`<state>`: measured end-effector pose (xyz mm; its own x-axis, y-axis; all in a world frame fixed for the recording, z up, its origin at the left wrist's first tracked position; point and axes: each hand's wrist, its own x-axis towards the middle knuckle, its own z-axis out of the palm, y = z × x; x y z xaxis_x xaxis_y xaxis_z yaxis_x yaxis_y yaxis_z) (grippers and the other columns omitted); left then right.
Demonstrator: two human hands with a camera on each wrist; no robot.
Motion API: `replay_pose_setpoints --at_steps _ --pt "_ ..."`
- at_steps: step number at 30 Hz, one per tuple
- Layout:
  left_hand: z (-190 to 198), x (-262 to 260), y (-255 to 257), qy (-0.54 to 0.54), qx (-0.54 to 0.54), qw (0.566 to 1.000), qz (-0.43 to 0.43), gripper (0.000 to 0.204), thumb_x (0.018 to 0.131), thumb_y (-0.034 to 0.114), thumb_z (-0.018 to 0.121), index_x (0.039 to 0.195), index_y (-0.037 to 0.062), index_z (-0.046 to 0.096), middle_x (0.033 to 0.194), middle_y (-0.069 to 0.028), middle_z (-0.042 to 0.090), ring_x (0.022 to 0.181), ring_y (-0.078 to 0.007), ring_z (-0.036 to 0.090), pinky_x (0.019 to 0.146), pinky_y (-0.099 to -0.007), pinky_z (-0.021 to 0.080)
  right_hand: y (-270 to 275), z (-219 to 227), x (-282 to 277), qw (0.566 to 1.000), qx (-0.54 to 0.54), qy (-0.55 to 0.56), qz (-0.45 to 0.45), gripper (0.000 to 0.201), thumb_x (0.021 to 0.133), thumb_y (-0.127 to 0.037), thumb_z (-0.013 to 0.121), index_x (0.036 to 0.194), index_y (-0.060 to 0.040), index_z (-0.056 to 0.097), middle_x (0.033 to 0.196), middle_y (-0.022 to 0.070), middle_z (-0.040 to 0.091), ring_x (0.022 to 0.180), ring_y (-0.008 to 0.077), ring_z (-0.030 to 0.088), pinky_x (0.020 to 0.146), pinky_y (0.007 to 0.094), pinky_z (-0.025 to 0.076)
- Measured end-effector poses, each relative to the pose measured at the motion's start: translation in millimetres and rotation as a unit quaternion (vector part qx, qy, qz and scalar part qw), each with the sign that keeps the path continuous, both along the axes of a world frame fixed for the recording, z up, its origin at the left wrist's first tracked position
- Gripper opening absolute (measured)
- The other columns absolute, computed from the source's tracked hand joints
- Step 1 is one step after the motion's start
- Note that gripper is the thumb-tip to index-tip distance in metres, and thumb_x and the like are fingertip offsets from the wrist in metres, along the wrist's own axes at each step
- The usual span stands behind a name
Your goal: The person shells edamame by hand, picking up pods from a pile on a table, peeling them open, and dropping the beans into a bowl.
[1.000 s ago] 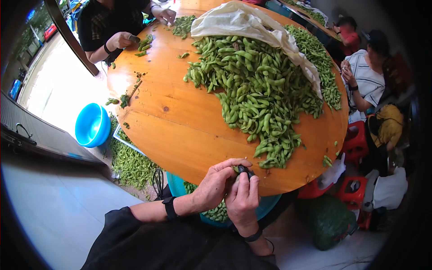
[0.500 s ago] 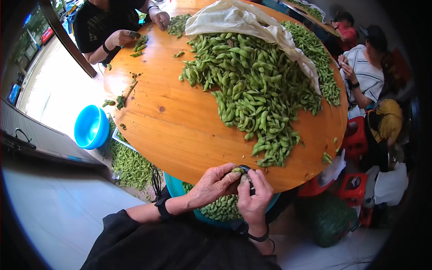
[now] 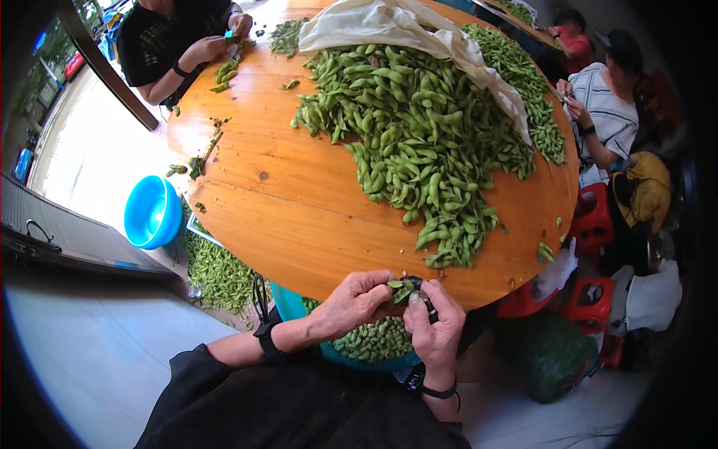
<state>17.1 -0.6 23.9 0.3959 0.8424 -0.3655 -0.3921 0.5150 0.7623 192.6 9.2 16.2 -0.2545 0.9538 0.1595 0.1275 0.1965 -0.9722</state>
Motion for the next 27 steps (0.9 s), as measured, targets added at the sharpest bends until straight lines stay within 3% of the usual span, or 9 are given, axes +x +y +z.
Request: replay_pose_setpoints --at_steps 3,6,10,11,13,14,18,21,27 --pt "-4.2 5.4 -3.8 0.044 0.016 0.999 0.016 0.031 0.097 0.012 0.039 0.117 -0.0005 0.06 0.069 0.0031 0.049 0.059 -0.0046 0.037 0.052 -0.0195 0.03 -2.7 1.1 5.0 0.998 0.05 -0.038 -0.002 0.015 0.093 0.002 0.055 0.105 0.0082 0.062 0.07 0.0004 0.051 0.053 0.0045 0.046 0.045 0.0209 0.035" --pt "-9.8 3.3 -5.8 0.064 0.032 0.997 -0.006 0.033 0.097 0.012 0.041 0.122 -0.0004 0.058 0.068 0.0039 0.047 0.059 -0.0052 0.037 0.053 -0.0209 0.032 -11.5 5.7 17.3 0.992 -0.101 0.078 -0.012 0.011 0.09 0.003 0.058 0.098 0.0096 0.06 0.076 0.0025 0.054 0.054 0.0066 0.051 0.047 0.0235 0.039" --pt "-11.3 -5.3 -10.3 0.095 0.079 0.982 -0.144 0.032 0.096 0.007 0.044 0.122 -0.0006 0.06 0.071 0.0002 0.055 0.063 -0.0109 0.05 0.058 -0.0264 0.043 -23.2 13.3 57.9 0.969 -0.172 0.176 -0.001 0.014 0.085 0.01 0.058 0.099 0.0115 0.06 0.077 0.0072 0.057 0.051 0.0082 0.049 0.044 0.0244 0.037" --pt "-5.8 -8.6 -11.9 0.169 0.201 0.943 -0.206 0.029 0.095 0.005 0.048 0.12 -0.0009 0.061 0.076 -0.004 0.06 0.07 -0.0164 0.057 0.062 -0.0297 0.047 -28.7 9.7 84.6 0.973 -0.153 0.175 -0.007 0.018 0.082 0.011 0.057 0.099 0.0101 0.062 0.08 0.0105 0.062 0.052 0.0095 0.052 0.044 0.0248 0.039" --pt "-7.2 -14.2 -9.8 0.236 0.431 0.821 -0.291 0.025 0.09 0.003 0.059 0.114 -0.0014 0.063 0.101 -0.014 0.067 0.093 -0.0307 0.067 0.076 -0.0382 0.053 -38.6 17.6 155.1 0.994 -0.087 -0.025 0.06 0.022 0.071 0.008 0.059 0.093 0.0088 0.065 0.08 0.0154 0.065 0.053 0.0139 0.059 0.047 0.0266 0.045" --pt "-6.6 -12.1 -8.3 0.235 0.432 0.821 -0.292 0.025 0.09 0.003 0.059 0.114 -0.0014 0.063 0.101 -0.014 0.067 0.093 -0.0307 0.067 0.076 -0.0382 0.053 -37.1 36.8 177.0 0.975 -0.053 -0.17 0.132 0.024 0.069 0.005 0.061 0.093 0.0077 0.065 0.073 0.0153 0.063 0.05 0.0165 0.059 0.05 0.028 0.047" --pt "-0.4 17.1 11.0 0.285 0.502 0.803 -0.148 0.02 0.086 0.005 0.064 0.105 -0.0004 0.063 0.107 -0.0147 0.062 0.091 -0.0353 0.064 0.073 -0.0417 0.053 -48.7 35.0 208.1 0.893 -0.116 -0.42 -0.114 0.021 0.077 0.001 0.061 0.096 0.0081 0.063 0.066 0.0155 0.059 0.053 0.0188 0.059 0.051 0.0313 0.044" --pt "3.0 43.7 36.4 0.445 0.461 0.767 0.03 0.02 0.084 0.005 0.066 0.102 0.0002 0.061 0.099 -0.015 0.059 0.085 -0.0365 0.062 0.07 -0.0439 0.053 -34.3 35.2 184.9 0.917 -0.086 -0.348 -0.174 0.02 0.08 0.002 0.06 0.099 0.0073 0.063 0.067 0.0158 0.058 0.052 0.0193 0.057 0.052 0.0316 0.044" --pt "-26.8 52.6 63.3 0.532 0.438 0.723 0.059 0.02 0.083 0.005 0.065 0.102 0.0017 0.061 0.095 -0.0158 0.056 0.085 -0.0372 0.062 0.068 -0.0445 0.052 -2.0 12.4 131.5 0.961 0.031 -0.26 -0.093 0.02 0.086 0.003 0.057 0.103 0.0053 0.066 0.07 0.0045 0.057 0.053 0.0064 0.049 0.048 0.0235 0.038"
